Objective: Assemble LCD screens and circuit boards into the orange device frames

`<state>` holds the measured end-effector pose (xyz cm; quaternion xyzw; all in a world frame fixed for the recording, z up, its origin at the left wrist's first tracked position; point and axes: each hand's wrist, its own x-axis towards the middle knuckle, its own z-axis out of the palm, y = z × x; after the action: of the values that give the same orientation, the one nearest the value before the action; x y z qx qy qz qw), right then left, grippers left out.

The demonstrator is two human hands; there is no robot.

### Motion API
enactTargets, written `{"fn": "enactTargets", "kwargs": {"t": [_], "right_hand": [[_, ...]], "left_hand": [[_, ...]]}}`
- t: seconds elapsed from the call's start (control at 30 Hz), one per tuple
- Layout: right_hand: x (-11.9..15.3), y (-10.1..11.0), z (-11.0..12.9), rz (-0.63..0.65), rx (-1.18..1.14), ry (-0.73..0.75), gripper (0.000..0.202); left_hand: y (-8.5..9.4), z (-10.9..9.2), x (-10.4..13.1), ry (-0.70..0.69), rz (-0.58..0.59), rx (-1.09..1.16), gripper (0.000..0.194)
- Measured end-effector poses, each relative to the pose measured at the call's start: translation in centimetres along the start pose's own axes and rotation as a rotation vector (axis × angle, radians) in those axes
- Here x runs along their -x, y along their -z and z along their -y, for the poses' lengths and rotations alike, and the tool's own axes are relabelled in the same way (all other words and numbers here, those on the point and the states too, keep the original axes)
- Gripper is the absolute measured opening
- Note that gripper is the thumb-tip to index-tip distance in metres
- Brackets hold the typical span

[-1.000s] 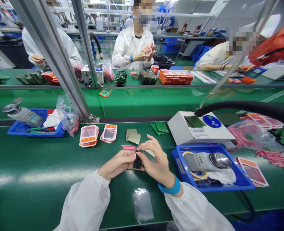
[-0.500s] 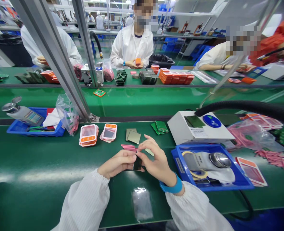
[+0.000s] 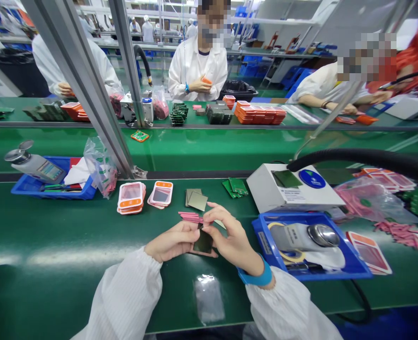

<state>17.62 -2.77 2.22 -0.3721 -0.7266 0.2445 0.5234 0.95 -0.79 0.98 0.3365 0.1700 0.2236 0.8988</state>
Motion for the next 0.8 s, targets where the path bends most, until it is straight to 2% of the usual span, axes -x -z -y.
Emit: {"fn": "enactTargets", "kwargs": {"t": [0.17, 0.37, 0.57, 0.8], "right_hand": [[-0.1, 0.9, 1.5, 0.009, -0.141, 0.006, 0.022], [0.2, 2.0, 2.6, 0.045, -0.355, -0.070, 0.018], [0.2, 2.8, 2.5, 0.072, -0.554, -0.150, 0.020], [-0.1, 2.8, 1.8, 0.015, -0.635, -0.245, 0.025]], "left_hand": [[-0.4, 0.0, 0.2, -0.027, 0.061, 0.047, 0.041], [-1.1, -0.4, 0.8, -0.046, 0.094, 0.084, 0.047], [-1.5, -0.5, 1.1, -0.022, 0.103, 0.107, 0.058], [-1.0, 0.2, 1.4, -0.038, 0.052, 0.143, 0.070]]}}
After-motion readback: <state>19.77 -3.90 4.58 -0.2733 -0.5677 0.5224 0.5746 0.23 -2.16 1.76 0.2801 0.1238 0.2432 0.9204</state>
